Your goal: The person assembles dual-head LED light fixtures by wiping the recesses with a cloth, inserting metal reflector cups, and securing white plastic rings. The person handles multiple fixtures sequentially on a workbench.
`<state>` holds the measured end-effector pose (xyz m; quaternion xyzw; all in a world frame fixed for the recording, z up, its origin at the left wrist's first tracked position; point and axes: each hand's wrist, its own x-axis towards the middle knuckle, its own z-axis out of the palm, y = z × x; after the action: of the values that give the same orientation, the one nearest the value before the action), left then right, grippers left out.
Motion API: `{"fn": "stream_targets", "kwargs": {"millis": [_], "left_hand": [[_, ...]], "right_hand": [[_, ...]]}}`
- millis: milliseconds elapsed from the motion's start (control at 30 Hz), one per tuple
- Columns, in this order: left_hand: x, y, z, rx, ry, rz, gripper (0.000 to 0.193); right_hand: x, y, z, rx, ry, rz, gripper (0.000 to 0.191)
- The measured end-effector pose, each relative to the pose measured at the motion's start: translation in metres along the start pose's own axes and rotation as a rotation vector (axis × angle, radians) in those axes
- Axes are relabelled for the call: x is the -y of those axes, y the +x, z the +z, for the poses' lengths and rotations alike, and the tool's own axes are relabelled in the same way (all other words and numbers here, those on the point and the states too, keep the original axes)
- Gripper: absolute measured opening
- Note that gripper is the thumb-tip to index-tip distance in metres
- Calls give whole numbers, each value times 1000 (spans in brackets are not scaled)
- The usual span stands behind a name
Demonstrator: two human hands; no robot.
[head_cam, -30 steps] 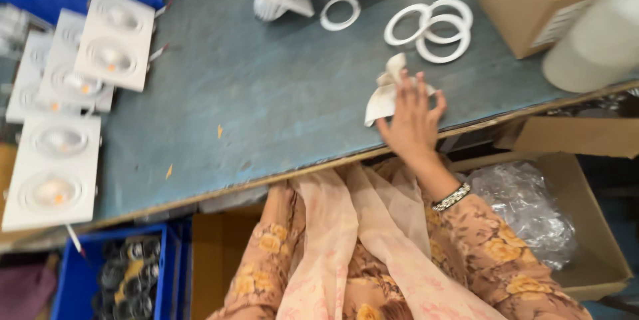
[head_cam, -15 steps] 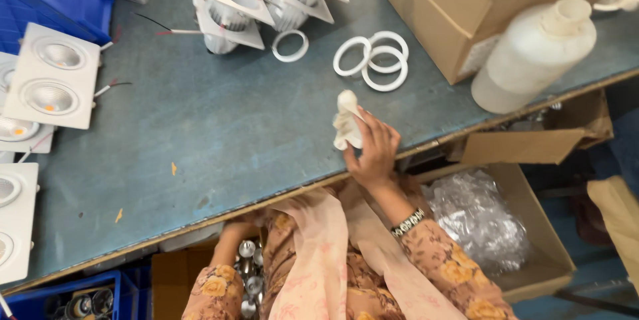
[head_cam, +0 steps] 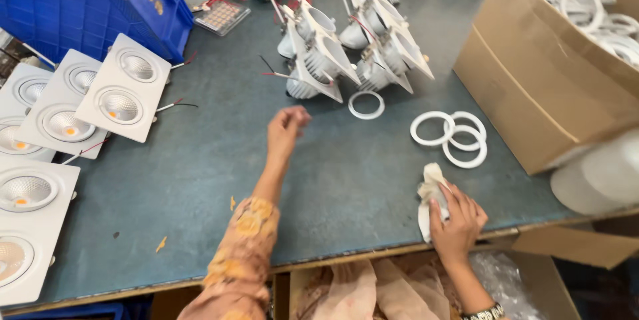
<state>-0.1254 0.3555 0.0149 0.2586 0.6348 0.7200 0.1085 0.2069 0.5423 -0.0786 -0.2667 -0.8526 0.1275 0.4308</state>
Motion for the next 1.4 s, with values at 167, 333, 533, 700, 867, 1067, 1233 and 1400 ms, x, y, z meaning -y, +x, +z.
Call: {"fn": "stream_targets", "kwargs": {"millis": [167,333,533,700,867,1067,1233,1400], "left_hand": [[-6,98,43,-183,14,285,24],[-49,183,76,-498,685,175,78],[-98,214,68,96,874,-426,56],[-81,224,70,-150,827,-289,40],[-63,210,59,-321,288,-59,29],[-92,183,34,-30,-741,12,39],[-114,104,-15,215,-524,34,47],[-95,2,-55,424,191,-42,33]], "right_hand": [[-1,3,-6,38,-93,8,39],[-9,-5,-3,46,-110,31,36],[-33,-15,8,34,-157,17,39],[-45,-21,16,40,-180,3,38],[-33,-18,13,26,-228,-2,35],[-13,-4,4,52,-156,-43,35],[-11,-1,5,24,-107,-50,36],[-15,-9,7,7,-32,-50,33]]}}
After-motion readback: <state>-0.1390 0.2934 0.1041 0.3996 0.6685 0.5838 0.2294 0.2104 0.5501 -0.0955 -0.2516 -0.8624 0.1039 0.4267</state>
